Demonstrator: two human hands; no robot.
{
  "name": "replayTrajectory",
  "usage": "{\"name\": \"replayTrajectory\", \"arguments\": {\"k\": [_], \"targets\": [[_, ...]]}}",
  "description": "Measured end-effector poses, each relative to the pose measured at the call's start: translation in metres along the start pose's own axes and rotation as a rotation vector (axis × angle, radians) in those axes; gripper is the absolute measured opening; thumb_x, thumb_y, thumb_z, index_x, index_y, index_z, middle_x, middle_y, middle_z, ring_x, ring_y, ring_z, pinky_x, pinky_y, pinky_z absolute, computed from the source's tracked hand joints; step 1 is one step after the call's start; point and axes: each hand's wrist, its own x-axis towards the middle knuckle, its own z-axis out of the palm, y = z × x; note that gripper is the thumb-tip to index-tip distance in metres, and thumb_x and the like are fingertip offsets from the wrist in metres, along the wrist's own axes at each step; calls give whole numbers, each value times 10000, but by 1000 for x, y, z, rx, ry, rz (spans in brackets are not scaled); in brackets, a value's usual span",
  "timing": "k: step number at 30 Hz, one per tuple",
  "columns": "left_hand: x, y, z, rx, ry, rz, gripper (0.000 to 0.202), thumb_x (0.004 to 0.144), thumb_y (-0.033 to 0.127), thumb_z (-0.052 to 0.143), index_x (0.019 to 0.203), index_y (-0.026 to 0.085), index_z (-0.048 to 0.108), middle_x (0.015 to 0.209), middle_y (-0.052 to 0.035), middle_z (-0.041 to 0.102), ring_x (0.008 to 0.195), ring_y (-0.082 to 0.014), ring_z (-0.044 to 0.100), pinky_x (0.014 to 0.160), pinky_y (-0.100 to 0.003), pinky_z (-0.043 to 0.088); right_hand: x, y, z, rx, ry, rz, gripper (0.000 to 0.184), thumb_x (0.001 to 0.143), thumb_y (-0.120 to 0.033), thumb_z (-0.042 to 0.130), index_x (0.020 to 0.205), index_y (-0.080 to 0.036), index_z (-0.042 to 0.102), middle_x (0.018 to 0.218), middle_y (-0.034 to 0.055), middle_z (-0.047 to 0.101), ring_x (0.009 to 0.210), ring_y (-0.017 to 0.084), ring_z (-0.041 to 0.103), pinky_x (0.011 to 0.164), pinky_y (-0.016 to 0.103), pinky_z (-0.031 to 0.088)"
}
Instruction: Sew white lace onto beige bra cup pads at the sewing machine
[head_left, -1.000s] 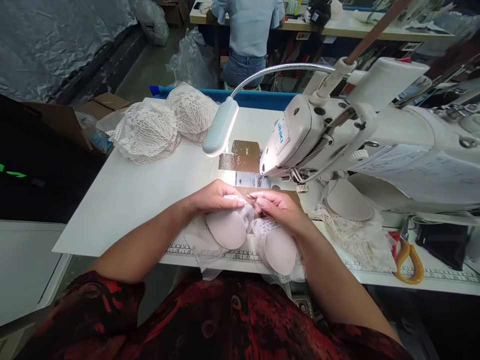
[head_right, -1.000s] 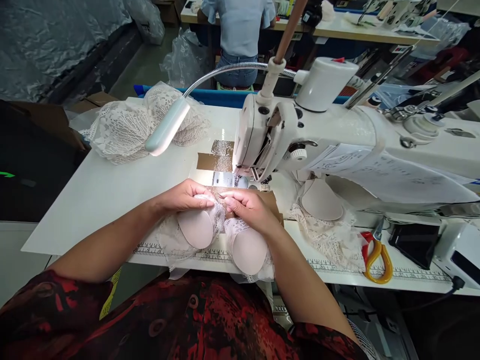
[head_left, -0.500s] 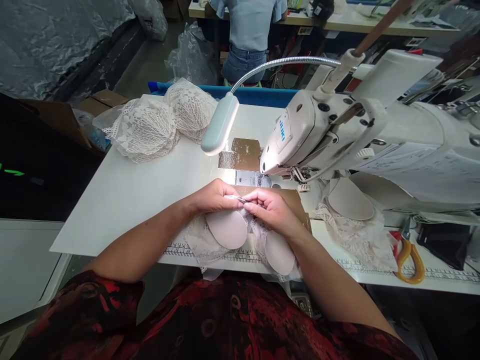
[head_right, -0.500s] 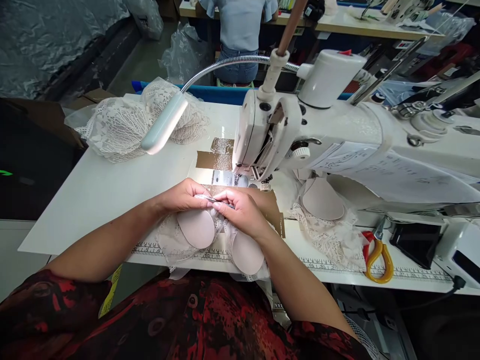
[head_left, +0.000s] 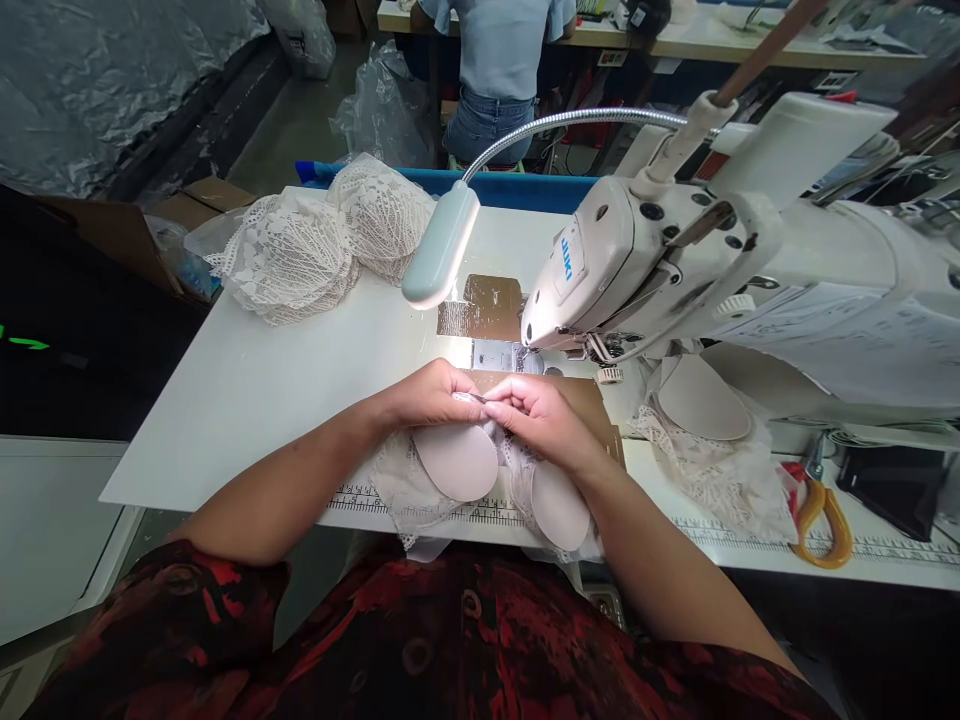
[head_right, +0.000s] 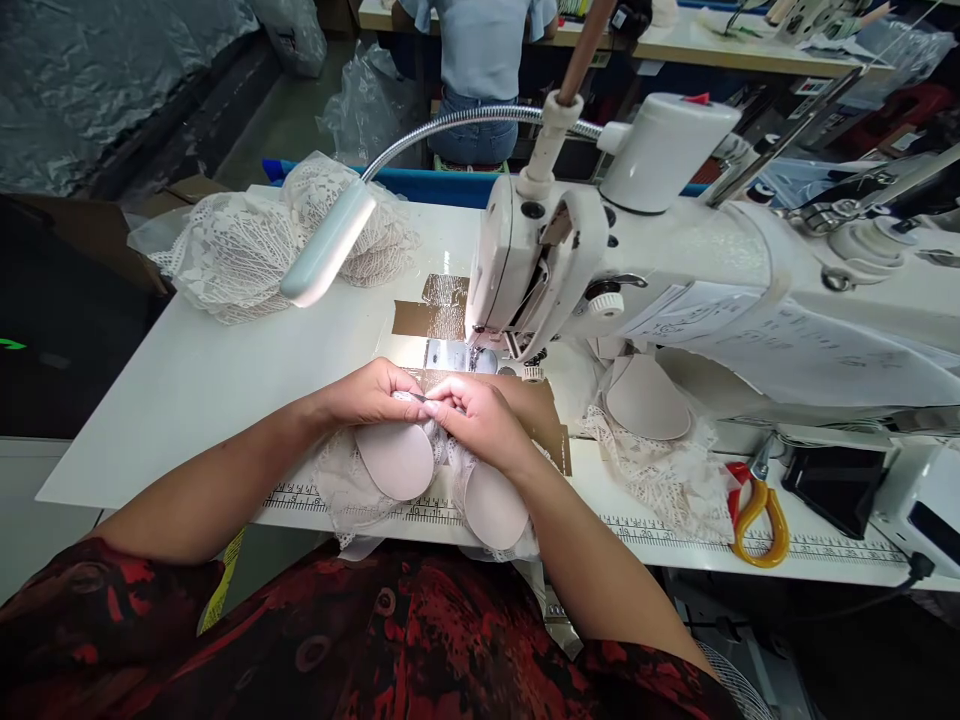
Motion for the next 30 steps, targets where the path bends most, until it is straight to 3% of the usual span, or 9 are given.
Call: {"name": "replayTrajectory", "arguments": {"k": [4, 8, 10, 12, 15, 17, 20, 25, 30], "targets": [[2, -1, 1, 23, 0, 45, 244, 706, 350, 716, 718, 108, 687, 641, 8, 572, 602, -92, 489, 550, -192, 382, 3, 4, 6, 95, 49, 48, 245, 792, -424, 601, 845, -184, 591, 721, 6, 595, 625, 136, 536, 557, 270, 419], [0, -1, -10, 69, -122, 82, 269, 744, 345, 689, 910, 134, 694, 835, -26, 649, 753, -129, 567, 662, -213, 429, 1, 1, 4, 147, -60, 117, 351, 736, -419, 658, 993, -191, 586, 767, 9, 612, 661, 153, 553, 585, 284, 427], [-5, 1, -22, 170, -247, 72, 317, 719, 311, 712, 988, 148, 668, 904, -31, 647, 788, -140, 575, 666, -215, 431, -2, -3, -2, 31, -33, 129, 278, 750, -419, 641, 884, -175, 626, 756, 18, 607, 672, 154, 536, 595, 285, 409], [-12, 3, -36, 291, -292, 39, 306, 702, 282, 716, 967, 142, 657, 848, -21, 631, 728, -132, 562, 609, -207, 412, -6, -6, -8, -55, -21, 148, 256, 786, -424, 604, 761, -169, 614, 699, 4, 567, 634, 133, 489, 569, 270, 371], [-21, 6, -52, 360, -202, 24, 234, 738, 294, 671, 902, 126, 661, 752, -9, 605, 654, -119, 535, 567, -203, 388, -9, -8, -11, 4, -199, 179, 289, 828, -444, 569, 726, -174, 577, 641, -25, 499, 574, 101, 425, 532, 249, 331], [-24, 8, -54, 315, -144, 70, 240, 757, 311, 654, 908, 125, 663, 803, -25, 626, 705, -133, 556, 612, -210, 416, -9, -7, -8, 106, -250, 185, 302, 861, -466, 527, 793, -177, 584, 704, -11, 535, 598, 102, 457, 558, 250, 369], [-24, 11, -48, 230, -112, 142, 246, 773, 312, 647, 936, 129, 659, 895, -46, 643, 800, -149, 576, 690, -221, 450, -4, -2, 1, 171, -141, 171, 296, 844, -468, 558, 925, -185, 586, 778, 4, 565, 629, 114, 492, 585, 263, 419], [-22, 10, -32, 127, -47, 177, 277, 768, 339, 674, 959, 140, 647, 913, -43, 637, 811, -141, 580, 698, -214, 464, 0, 4, 10, 24, -18, 68, 228, 788, -404, 635, 764, -182, 590, 692, -2, 539, 636, 132, 472, 547, 260, 404], [-15, 6, -19, 99, -18, 134, 316, 735, 364, 713, 940, 134, 646, 856, -27, 622, 741, -124, 561, 620, -199, 449, -4, 3, 9, 66, 4, 10, 218, 834, -394, 581, 833, -182, 628, 754, 11, 591, 672, 137, 513, 608, 271, 437]]}}
